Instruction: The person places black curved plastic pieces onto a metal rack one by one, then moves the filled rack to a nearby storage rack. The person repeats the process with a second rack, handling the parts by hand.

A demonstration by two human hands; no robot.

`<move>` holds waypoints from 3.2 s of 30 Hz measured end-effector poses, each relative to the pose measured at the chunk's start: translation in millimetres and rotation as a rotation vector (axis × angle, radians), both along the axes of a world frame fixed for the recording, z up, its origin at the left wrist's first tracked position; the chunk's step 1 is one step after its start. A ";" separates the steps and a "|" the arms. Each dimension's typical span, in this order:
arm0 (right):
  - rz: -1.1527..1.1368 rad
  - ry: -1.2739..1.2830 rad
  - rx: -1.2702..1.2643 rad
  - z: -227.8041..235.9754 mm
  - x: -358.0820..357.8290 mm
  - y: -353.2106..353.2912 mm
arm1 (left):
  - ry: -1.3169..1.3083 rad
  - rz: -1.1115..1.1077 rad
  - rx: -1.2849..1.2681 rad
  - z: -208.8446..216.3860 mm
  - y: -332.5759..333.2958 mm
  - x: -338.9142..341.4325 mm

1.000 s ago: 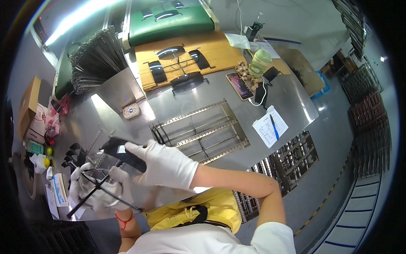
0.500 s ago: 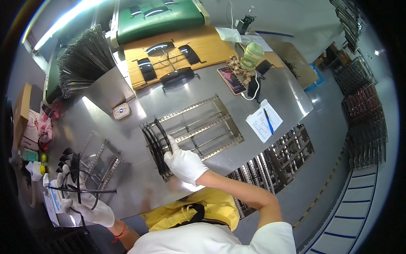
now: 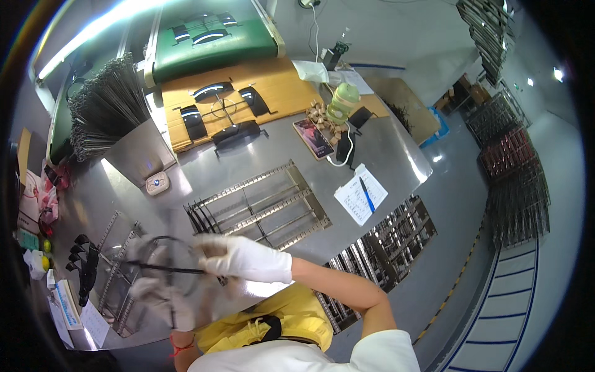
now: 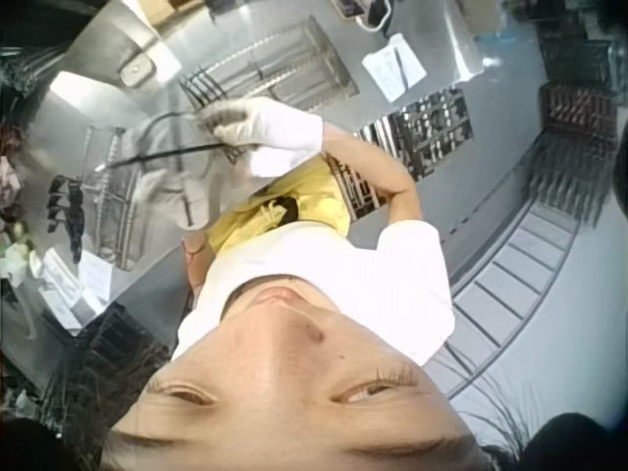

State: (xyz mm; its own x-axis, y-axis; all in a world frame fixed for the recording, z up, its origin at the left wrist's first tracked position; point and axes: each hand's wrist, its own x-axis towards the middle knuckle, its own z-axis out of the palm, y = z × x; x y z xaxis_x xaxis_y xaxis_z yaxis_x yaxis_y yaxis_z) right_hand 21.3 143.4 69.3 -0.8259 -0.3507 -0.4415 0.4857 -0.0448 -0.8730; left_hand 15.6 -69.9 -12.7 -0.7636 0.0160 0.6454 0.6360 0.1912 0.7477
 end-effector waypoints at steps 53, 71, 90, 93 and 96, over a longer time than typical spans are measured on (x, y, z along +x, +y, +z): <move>-0.006 0.464 0.695 -112.1 -8.6 34.4 | -0.430 -0.659 1.087 59.5 -48.6 -44.9; -0.241 1.189 1.157 13.6 -37.4 -0.7 | -0.685 -1.172 1.029 45.0 -28.5 -54.5; 0.152 0.585 0.870 -99.1 -7.4 31.7 | -0.789 -1.102 1.457 76.4 -88.3 -19.1; 0.348 0.781 1.144 -103.6 -5.5 29.5 | -0.845 -1.080 1.363 63.9 -88.7 -22.0; 0.355 0.774 1.223 -88.7 -8.2 19.7 | -0.905 -0.946 1.285 68.1 -88.5 -18.5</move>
